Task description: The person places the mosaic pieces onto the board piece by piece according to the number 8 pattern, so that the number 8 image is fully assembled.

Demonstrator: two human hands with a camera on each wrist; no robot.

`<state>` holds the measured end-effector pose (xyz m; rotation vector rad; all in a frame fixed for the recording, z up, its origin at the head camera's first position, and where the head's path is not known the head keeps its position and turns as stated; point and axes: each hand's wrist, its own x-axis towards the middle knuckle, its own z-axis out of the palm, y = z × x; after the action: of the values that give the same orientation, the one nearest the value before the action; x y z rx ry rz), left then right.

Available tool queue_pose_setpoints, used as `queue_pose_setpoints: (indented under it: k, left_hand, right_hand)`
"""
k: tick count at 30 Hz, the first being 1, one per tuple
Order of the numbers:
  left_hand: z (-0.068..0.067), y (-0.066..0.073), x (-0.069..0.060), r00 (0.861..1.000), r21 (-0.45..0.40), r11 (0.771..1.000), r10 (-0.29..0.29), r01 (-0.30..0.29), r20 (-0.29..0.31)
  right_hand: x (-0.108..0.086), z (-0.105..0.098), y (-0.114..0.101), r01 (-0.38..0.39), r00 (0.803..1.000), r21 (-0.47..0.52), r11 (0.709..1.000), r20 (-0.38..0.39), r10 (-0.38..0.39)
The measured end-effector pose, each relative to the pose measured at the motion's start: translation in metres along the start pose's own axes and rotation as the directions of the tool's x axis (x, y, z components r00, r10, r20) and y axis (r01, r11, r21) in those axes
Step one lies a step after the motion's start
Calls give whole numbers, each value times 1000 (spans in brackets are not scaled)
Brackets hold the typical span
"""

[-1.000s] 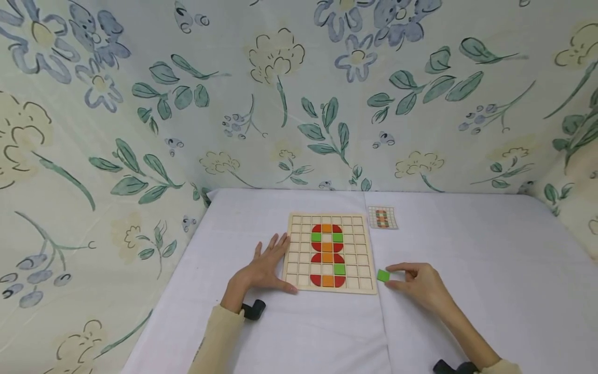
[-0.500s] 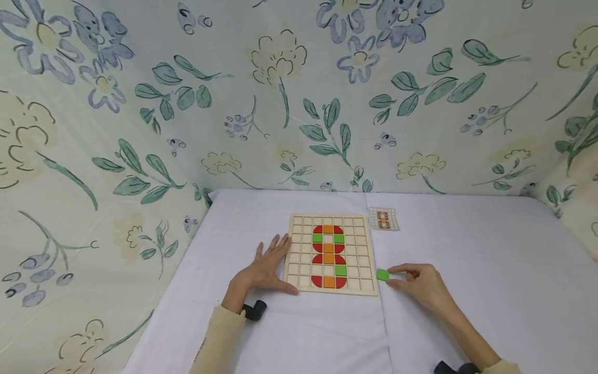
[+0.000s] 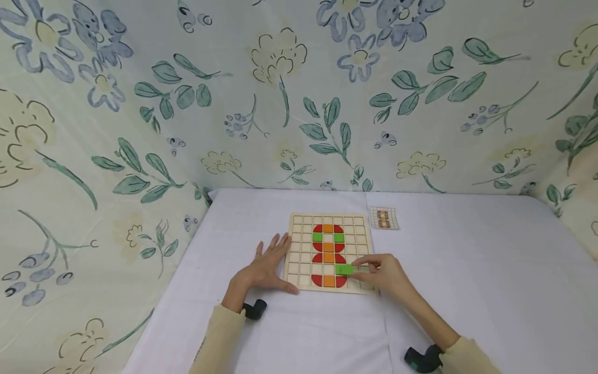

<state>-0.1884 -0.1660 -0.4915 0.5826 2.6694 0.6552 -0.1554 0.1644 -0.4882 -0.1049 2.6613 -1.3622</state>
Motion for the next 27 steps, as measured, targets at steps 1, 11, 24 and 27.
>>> queue_pose_setpoints:
  k: [1, 11, 24, 27]
  left_hand:
    - [0, 0, 0, 1000, 1, 1000, -1, 1, 1]
    - [1, -2, 2, 1000, -3, 1000, 0, 0, 1]
    - [0, -1, 2, 1000, 10, 1000, -11, 10, 18]
    - [1, -1, 2, 1000, 13, 1000, -11, 11, 20]
  right_hand:
    - [3, 6, -4, 21, 1000, 11, 1000, 13, -21]
    - [19, 47, -25, 108, 993, 17, 994, 50, -109]
    - [21, 57, -35, 80, 997, -2, 997, 23, -80]
    - [21, 58, -35, 81, 996, -11, 997, 23, -81]
